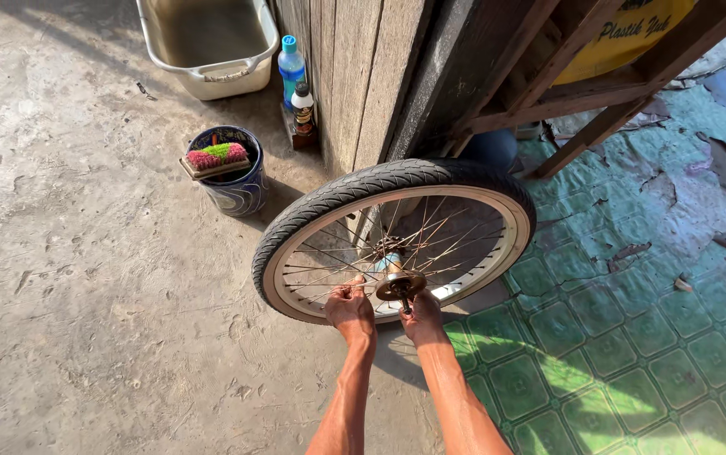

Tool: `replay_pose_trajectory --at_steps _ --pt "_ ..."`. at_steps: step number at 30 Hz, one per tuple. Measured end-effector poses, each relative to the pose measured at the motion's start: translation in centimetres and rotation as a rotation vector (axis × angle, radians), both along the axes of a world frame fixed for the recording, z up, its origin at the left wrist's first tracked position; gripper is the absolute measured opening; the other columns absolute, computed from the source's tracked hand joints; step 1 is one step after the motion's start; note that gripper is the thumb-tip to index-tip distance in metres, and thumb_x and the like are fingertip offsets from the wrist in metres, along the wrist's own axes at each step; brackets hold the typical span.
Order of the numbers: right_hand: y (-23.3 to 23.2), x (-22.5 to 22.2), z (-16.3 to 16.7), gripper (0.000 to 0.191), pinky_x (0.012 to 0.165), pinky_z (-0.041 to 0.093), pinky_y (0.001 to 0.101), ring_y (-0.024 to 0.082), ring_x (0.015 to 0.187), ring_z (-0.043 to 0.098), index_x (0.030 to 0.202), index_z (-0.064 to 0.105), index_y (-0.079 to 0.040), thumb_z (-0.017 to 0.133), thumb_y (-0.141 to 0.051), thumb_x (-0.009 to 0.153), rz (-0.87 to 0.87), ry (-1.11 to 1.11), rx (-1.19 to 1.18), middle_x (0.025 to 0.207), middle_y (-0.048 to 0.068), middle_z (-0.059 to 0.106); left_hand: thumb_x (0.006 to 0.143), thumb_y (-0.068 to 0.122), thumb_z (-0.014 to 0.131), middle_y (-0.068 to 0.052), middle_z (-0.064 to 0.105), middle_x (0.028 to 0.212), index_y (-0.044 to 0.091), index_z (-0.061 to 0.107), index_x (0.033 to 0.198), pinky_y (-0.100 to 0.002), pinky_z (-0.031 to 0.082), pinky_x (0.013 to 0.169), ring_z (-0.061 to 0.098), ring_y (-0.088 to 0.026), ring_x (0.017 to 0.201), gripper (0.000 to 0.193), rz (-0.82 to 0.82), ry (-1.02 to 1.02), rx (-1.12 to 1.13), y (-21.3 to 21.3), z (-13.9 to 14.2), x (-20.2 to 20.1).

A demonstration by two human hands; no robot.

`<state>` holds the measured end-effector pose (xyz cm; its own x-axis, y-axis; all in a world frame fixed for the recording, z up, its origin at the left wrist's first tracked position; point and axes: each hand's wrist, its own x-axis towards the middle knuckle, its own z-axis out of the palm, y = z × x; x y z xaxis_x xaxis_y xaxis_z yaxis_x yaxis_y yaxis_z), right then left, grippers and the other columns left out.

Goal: The person kneels beside a bicycle wheel lying on the ground and works on the hub with both hands, turning and pulling at the axle and hub parts by hand. They reposition the wheel and continue manipulating the hub components throughout the clip.

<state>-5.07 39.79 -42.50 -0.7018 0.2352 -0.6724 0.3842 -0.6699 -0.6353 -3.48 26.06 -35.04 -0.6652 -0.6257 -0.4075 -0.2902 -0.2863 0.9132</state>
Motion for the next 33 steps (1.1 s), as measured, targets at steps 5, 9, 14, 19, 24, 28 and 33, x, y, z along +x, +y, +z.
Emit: replay_pose_trajectory --at_steps 5,9,14,19,24,28,33 --pt "-0.7 0.4 -0.2 0.010 0.034 0.026 0.0276 0.013 0.038 0.039 0.094 0.062 -0.011 0.052 -0.011 0.093 -0.053 -0.064 -0.007 0.057 0.004 0.046 0.086 0.026 0.080 0.001 0.056 0.057 -0.001 0.071 0.073 -0.031 0.037 0.049 0.044 -0.010 0.054 0.031 -0.014 -0.125 -0.020 0.3 0.2 0.8" --pt "-0.4 1.3 -0.7 0.019 0.036 0.026 0.0313 0.015 0.042 0.037 0.092 0.066 -0.010 0.049 -0.018 0.094 0.015 -0.146 0.137 0.061 0.005 0.052 0.086 0.022 0.077 0.001 0.056 0.058 0.003 0.074 0.080 -0.031 0.037 0.050 0.044 -0.009 0.055 0.020 -0.027 -0.081 -0.031 1.3 0.6 0.3" --pt "-0.2 1.3 -0.4 0.009 0.048 0.045 0.0341 0.011 0.057 0.046 0.088 0.060 -0.013 0.059 -0.020 0.092 0.024 -0.108 0.226 0.070 0.000 0.056 0.086 0.018 0.077 0.000 0.060 0.064 -0.004 0.068 0.075 -0.029 0.038 0.054 0.046 -0.010 0.059 0.026 0.011 0.039 0.049 1.2 0.5 0.5" --pt "-1.9 0.2 0.0 0.012 0.046 0.033 0.0278 0.008 0.054 0.041 0.081 0.057 -0.020 0.062 -0.024 0.092 0.010 -0.147 0.272 0.068 -0.006 0.049 0.086 0.022 0.080 -0.003 0.060 0.061 -0.003 0.070 0.076 -0.031 0.041 0.054 0.049 -0.013 0.056 0.029 0.003 -0.160 -0.045 -0.5 0.3 0.9" --pt "-2.2 0.9 0.2 0.020 0.041 0.022 0.0271 0.011 0.046 0.034 0.072 0.058 -0.015 0.068 -0.023 0.087 0.000 -0.204 0.236 0.061 -0.002 0.046 0.085 0.020 0.079 -0.002 0.064 0.065 -0.001 0.074 0.079 -0.030 0.041 0.055 0.050 -0.012 0.058 0.023 0.013 -0.036 0.068 -1.0 0.9 1.1" --pt "-2.1 1.4 0.1 0.017 0.041 0.037 0.0277 0.009 0.042 0.038 0.074 0.056 -0.015 0.065 -0.019 0.088 -0.039 -0.180 0.136 0.061 -0.004 0.050 0.083 0.022 0.079 -0.004 0.068 0.064 0.000 0.076 0.080 -0.029 0.044 0.055 0.053 -0.012 0.057 0.022 -0.009 -0.170 0.044 -1.6 0.9 1.7" --pt "-2.3 1.5 0.1 0.009 0.036 0.020 0.0266 0.010 0.039 0.030 0.080 0.060 -0.013 0.067 -0.009 0.082 -0.078 -0.159 0.219 0.060 -0.003 0.047 0.079 0.012 0.080 -0.001 0.067 0.071 -0.004 0.074 0.080 -0.026 0.043 0.060 0.053 -0.010 0.063 0.017 0.031 0.134 0.290 -2.7 0.1 2.1"
